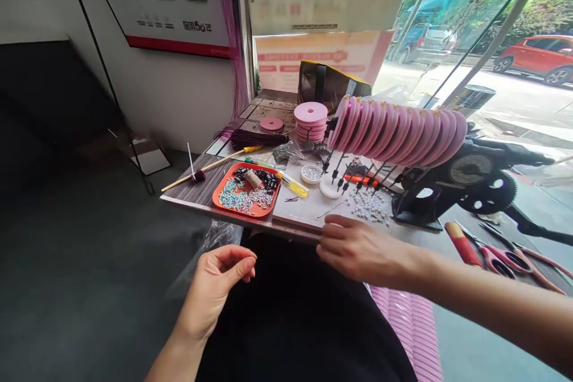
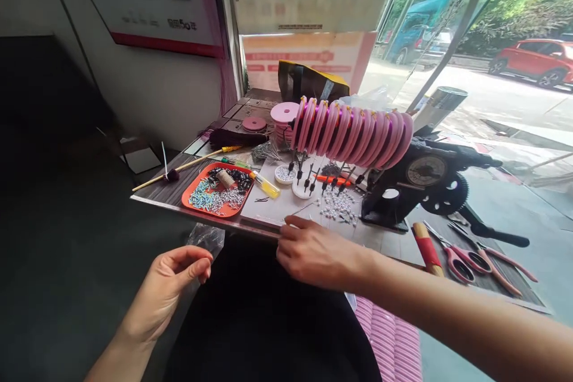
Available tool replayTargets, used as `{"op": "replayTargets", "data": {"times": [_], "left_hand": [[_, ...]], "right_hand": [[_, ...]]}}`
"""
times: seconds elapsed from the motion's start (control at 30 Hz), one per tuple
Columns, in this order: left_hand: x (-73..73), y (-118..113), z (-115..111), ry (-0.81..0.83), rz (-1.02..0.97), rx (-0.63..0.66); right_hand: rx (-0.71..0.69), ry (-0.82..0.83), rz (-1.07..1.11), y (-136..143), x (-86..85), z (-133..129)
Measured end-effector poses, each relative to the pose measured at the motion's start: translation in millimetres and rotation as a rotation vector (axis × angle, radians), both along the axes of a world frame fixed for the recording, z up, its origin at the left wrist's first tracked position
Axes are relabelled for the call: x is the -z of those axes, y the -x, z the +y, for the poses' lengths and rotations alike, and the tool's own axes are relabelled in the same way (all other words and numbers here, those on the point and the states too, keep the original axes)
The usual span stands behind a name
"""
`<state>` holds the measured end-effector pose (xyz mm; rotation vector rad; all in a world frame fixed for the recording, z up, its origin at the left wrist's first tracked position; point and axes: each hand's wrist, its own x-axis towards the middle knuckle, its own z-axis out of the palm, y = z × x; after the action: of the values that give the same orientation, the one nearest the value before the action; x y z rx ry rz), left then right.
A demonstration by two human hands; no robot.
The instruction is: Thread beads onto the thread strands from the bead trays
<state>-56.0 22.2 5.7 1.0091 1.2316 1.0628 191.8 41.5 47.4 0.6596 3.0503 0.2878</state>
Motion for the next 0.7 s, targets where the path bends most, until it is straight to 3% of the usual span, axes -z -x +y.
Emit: {"op": "replayTargets", "data": {"times": [0.23,0.4,0.53,0.6,0.7], "left_hand": [[-4.0,3,-4,0.012,0.049,0.127],[-7.9,16,-9,-0.017,0.206,0.38],[-7.0,18,-22,0.039,0.412,0.689],[-5.9,16,-28,0.05,0.497,0.719],[-4.8,13,-32,0.031,0.518,0.643]], "right_hand": [[0.162,0.235,0.118,37,53.1,-51],[0.369,0.403,0.346,70,91.4,-70],[0.454,0.5,0.473,77,99.7,-76],[0.494,0.58,0.544,74,97.0,-77],[0.563,0.759,0.75,70,90.6,-77]]}}
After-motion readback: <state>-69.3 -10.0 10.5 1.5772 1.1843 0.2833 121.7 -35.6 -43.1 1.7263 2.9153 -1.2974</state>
